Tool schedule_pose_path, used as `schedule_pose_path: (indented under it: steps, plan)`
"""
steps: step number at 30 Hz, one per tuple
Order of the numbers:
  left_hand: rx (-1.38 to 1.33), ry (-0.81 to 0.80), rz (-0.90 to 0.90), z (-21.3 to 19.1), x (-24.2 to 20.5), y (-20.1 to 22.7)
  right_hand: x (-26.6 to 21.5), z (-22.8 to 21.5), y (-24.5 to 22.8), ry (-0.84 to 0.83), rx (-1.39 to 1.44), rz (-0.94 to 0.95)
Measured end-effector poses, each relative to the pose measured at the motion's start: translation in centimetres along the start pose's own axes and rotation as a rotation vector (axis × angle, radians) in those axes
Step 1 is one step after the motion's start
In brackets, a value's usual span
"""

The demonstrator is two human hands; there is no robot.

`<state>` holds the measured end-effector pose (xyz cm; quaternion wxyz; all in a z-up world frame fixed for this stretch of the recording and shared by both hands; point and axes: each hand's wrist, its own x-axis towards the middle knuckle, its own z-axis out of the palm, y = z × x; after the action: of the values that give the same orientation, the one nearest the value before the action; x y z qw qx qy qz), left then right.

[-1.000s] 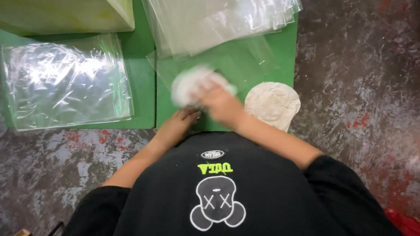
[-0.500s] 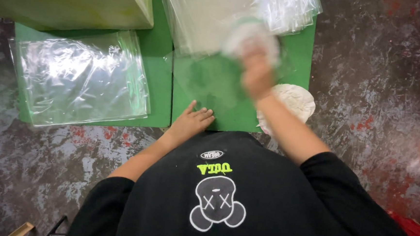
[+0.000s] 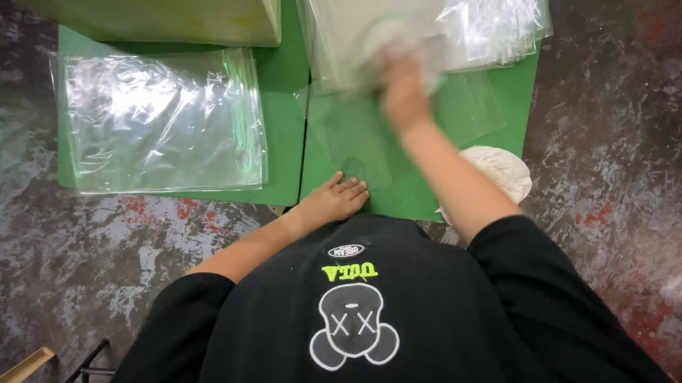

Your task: The person wipes the surface of clear plastic sheets using a white cloth. They handle the sheets one by one, wiping them down and then stacking them on a green table.

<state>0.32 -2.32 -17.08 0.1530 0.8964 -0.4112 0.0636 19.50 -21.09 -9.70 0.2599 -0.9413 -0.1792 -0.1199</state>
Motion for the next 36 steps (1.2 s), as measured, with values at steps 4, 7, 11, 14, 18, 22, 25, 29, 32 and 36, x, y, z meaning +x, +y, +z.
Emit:
schedule_pose_path:
  steps: [4,7,11,14,18,22,25,29,32,36]
  plan:
    - [0.019,0.021,0.014,-1.7,1.2,0.1,-4.8,0.9,-5.7,-0.726,-0.184,-0.250]
    - [0.009,0.030,-0.005,0.9,-0.2,-0.1,-4.0,1.4,4.3,-0.188,0.079,-0.314]
    - [-0.111,-0.121,-0.007,-4.3,1.9,-0.6,-1.7,-9.2,8.2,0.176,-0.037,0.021]
    - [-0.427,-0.080,-0.197,-11.5,5.0,0.6,-0.9,-17.8,8.5,0.374,-0.126,0.097]
    - [-1.271,0.269,-0.420,-21.1,7.9,1.8,-0.7,-29.0,3.6,0.600,0.136,-0.274]
    - [-1.649,0.738,-1.118,-22.3,9.1,-1.4,-2.4,-32.6,1.5,0.536,0.154,-0.218]
    - [-1.573,0.645,-1.267,-19.3,8.2,-3.2,-2.1,-31.0,-0.5,0.484,0.261,-0.276]
    - [-1.448,0.615,-1.282,-13.0,6.8,-5.5,-3.8,-23.5,-2.8,0.504,0.088,-0.051]
    - [-1.339,0.552,-1.255,-9.6,5.4,-5.2,-6.2,-13.9,-3.2,0.258,0.029,-0.220]
    - [-1.280,0.417,-1.363,-9.6,4.6,-1.0,-12.6,-1.5,-1.3,-0.220,-0.061,-0.319]
